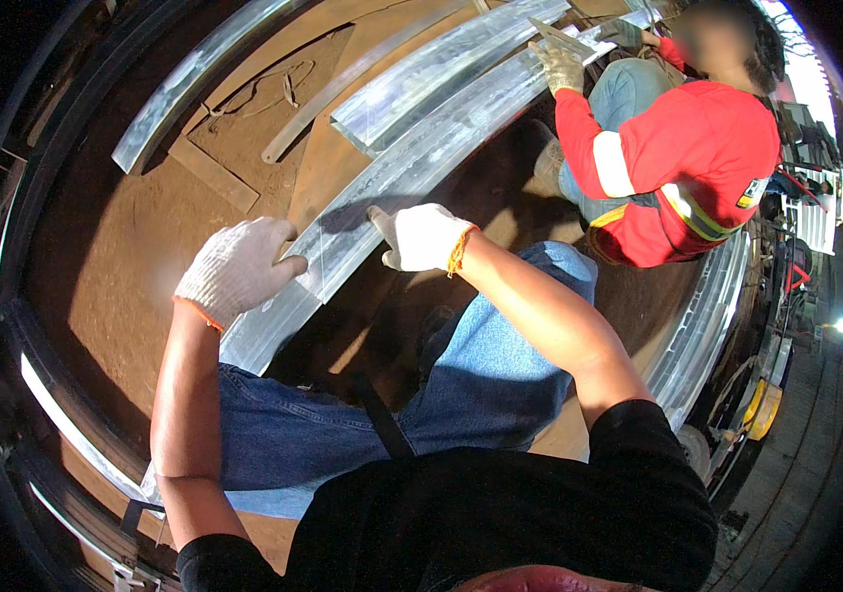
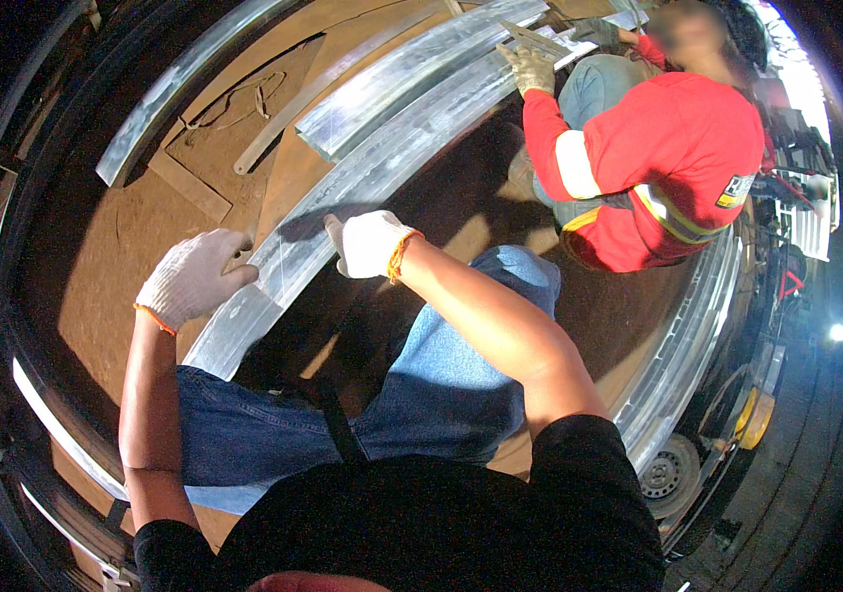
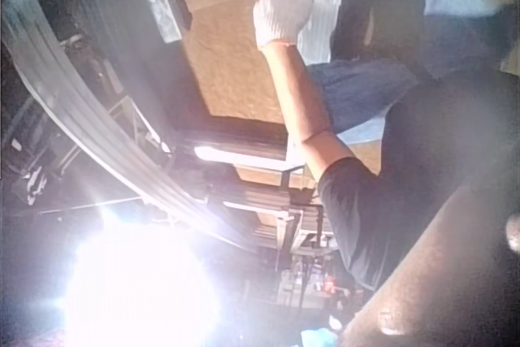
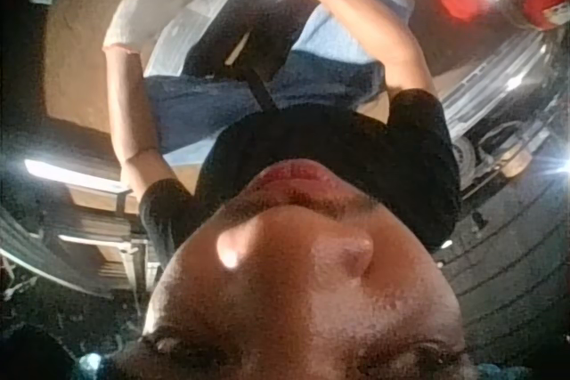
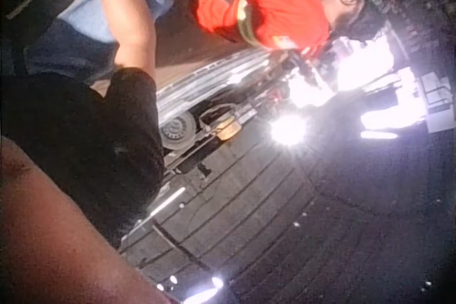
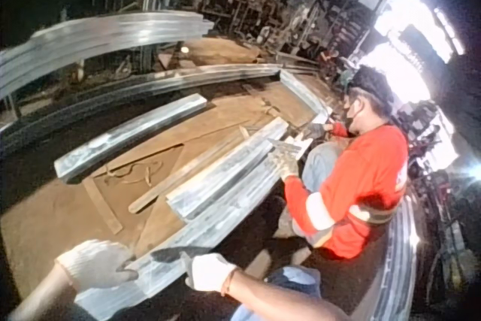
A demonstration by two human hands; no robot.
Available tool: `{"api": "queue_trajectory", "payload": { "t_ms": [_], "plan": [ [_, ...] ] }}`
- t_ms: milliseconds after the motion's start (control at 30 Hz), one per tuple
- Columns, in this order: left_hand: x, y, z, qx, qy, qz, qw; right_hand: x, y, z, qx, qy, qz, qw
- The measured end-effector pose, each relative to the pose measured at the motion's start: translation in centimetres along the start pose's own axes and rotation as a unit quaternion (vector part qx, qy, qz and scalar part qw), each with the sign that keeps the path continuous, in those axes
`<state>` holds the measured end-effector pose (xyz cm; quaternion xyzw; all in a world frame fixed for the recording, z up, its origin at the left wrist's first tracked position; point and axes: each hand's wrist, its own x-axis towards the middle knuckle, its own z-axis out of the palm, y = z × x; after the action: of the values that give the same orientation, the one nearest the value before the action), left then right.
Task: The person sits on the floor and repeatedly picks up, inspects, and places down long metal bars. They handle the bars one at a time, turning them over and examining the surfaces before setting them back down in a pile.
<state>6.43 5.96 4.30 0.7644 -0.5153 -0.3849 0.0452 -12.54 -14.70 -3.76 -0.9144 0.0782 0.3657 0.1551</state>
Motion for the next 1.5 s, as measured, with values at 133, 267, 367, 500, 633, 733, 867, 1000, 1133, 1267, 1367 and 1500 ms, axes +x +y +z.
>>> {"api": "queue_trajectory", "payload": {
  "t_ms": [133,267,367,500,633,733,867,1000,1133,1267,1367,1500],
  "plan": [
    [0.1,-0.1,0.2,-0.004,-0.001,-0.004,1.000,0.0,0.2,0.4,-0.005,0.013,-0.012,1.000],
    [1.4,-0.2,1.9,-0.008,0.061,0.031,0.998,-0.3,0.1,-0.3,-0.005,-0.010,0.002,1.000],
    [4.7,-0.7,5.0,-0.008,0.114,0.027,0.993,0.1,-0.1,-1.0,0.010,-0.022,-0.009,1.000],
    [8.3,0.0,8.1,-0.077,0.087,-0.051,0.992,0.0,1.1,-1.5,0.029,-0.012,-0.003,1.000],
    [10.7,-2.5,11.5,-0.139,0.062,-0.051,0.987,0.9,2.6,-0.5,0.078,0.018,0.017,0.997],
    [12.3,-4.0,12.2,-0.161,0.035,-0.076,0.983,1.7,3.7,0.5,0.138,0.040,0.058,0.988],
    [12.5,-3.0,10.1,-0.169,-0.023,-0.087,0.982,1.3,4.2,0.6,0.219,0.066,0.104,0.968],
    [11.7,-2.9,10.6,-0.154,0.059,-0.080,0.983,1.6,4.2,0.0,0.281,0.025,0.135,0.950],
    [8.8,0.6,8.9,-0.069,0.102,-0.113,0.986,0.8,3.3,-0.7,0.319,-0.005,0.163,0.934],
    [7.6,2.2,9.6,-0.051,0.135,-0.082,0.986,1.2,4.8,-0.7,0.267,-0.063,0.100,0.957],
    [6.7,3.1,9.7,-0.035,0.129,-0.088,0.987,-0.3,3.1,-3.2,0.181,-0.121,0.131,0.967],
    [6.7,4.2,10.1,-0.030,0.119,-0.065,0.990,-0.6,5.1,-2.0,0.198,-0.087,0.113,0.970]
  ]
}}
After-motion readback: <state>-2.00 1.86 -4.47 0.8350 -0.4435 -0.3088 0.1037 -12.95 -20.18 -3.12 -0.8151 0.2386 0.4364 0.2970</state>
